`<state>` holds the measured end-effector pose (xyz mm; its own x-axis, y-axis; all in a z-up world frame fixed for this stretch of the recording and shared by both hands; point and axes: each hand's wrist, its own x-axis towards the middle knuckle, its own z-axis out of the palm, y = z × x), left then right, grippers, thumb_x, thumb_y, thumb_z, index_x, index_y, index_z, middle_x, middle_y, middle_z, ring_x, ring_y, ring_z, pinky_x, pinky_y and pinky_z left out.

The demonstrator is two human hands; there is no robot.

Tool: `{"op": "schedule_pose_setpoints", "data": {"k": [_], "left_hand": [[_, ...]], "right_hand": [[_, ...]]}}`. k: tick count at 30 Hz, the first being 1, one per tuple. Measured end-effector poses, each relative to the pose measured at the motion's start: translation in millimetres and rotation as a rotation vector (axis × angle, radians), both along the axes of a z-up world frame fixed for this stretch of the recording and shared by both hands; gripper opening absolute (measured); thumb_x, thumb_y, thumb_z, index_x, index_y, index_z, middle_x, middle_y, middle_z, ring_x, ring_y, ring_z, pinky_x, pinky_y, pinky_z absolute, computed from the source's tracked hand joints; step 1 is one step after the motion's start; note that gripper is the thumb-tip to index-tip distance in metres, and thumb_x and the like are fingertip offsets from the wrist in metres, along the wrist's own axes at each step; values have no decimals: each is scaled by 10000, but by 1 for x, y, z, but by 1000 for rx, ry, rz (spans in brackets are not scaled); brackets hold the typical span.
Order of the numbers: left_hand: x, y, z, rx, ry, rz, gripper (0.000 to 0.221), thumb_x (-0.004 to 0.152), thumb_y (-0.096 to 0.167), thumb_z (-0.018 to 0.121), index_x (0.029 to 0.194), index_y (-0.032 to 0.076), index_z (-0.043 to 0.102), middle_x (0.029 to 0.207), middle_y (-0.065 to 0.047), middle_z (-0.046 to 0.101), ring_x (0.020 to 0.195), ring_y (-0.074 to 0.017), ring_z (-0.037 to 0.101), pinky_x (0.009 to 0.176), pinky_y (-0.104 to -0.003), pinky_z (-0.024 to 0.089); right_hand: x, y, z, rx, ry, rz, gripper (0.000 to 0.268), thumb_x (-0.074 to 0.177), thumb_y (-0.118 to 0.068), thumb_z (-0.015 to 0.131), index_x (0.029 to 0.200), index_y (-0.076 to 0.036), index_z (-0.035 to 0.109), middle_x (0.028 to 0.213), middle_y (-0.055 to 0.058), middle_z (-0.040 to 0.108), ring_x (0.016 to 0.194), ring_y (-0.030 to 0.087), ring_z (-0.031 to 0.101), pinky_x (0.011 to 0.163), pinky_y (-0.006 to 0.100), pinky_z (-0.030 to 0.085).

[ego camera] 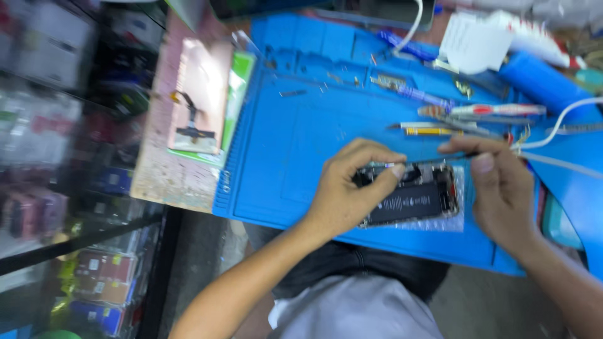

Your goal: The person uses a screwdriver to remove screws from a disassembled mobile phone, then reaches for other items on the desk, and continues working on the phone's internal components while holding the screen open.

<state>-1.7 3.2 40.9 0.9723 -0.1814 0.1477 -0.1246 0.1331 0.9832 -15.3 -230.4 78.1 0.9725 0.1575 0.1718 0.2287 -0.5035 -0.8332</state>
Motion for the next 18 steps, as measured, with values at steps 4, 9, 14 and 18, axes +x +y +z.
{"op": "schedule_pose_setpoints", "data": {"k": [4, 9, 14, 18], "left_hand": [[4, 7, 15, 97, 7, -30, 253, 951, 164, 740, 1176, 52, 716, 1160, -78, 745, 1114, -188, 720, 992, -312, 555], [25, 40, 38, 373, -290, 141, 370, 932, 175, 776, 1259, 42, 667, 1206, -122, 697, 1144, -239, 687, 1017, -343, 533], [151, 110, 34, 849, -704, 672, 187, 1001, 43, 714, 1179, 85, 675, 1183, -166, 600, 1143, -354, 584, 993, -441, 483], [226, 164, 28, 1067, -543, 808, 110, 973, 128, 714, 1057, 69, 673, 1025, -179, 677, 964, -414, 635, 833, -512, 513]], "right_hand": [[4, -14, -22, 135, 196, -18, 337, 1127, -269, 457, 1260, 14, 581, 1222, 101, 689, 1116, 122, 616, 997, 273, 493], [9, -27, -35, 129, 201, 38, 304, 1107, -233, 465, 1233, 9, 601, 1210, 109, 704, 1096, 126, 625, 978, 279, 491], [10, -29, -38, 80, 108, 96, 292, 1123, -230, 443, 1222, 4, 586, 1222, 122, 705, 1134, 144, 636, 1020, 294, 477], [9, -27, -45, 170, 113, 104, 314, 1122, -265, 444, 1235, 2, 564, 1252, 137, 698, 1153, 162, 625, 1054, 311, 470]]}}
